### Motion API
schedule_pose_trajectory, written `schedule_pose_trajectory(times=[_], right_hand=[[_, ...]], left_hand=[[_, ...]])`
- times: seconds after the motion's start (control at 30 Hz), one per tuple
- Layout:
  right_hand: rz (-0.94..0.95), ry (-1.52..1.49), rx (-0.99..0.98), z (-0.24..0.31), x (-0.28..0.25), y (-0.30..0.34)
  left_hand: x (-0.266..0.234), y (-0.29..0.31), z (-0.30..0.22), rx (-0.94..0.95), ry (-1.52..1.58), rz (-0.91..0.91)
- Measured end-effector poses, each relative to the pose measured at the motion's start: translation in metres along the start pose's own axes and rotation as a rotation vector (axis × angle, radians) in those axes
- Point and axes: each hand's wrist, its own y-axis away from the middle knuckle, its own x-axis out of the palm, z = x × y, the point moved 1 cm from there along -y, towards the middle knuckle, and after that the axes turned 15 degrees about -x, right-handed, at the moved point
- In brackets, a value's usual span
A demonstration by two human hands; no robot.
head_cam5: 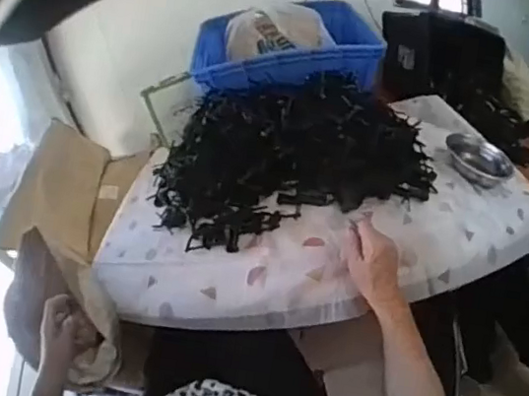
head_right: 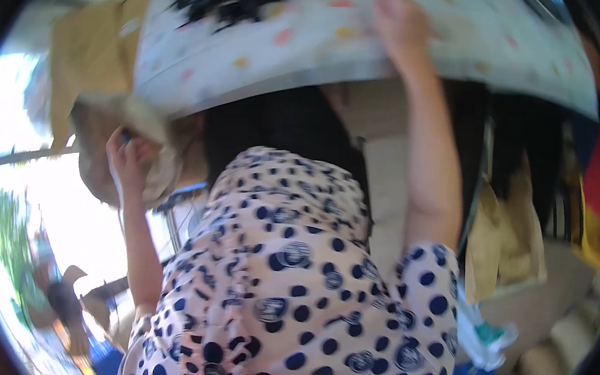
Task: Manual assembly of small black plastic components at a production workbench.
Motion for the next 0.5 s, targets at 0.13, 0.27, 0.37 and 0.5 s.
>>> schedule_pose_trajectory(times=[0.13,0.27,0.37,0.5], right_hand=[[0.171,0.044,-0.023,0.016,-0.020,-0.033],[0.225,0.193,-0.239,-0.020,-0.049,-0.055],[0.270,0.213,-0.250,-0.001,-0.047,-0.062],[0.260,0.245,-0.271,0.000,-0.052,-0.063]], left_hand=[[-0.035,0.017,0.025,-0.148,0.133,-0.211],[0.031,0.018,0.083,-0.276,0.285,-0.212],[0.024,0.006,0.127,-0.366,0.284,-0.141],[0.031,0.003,0.143,-0.239,-0.003,-0.304]])
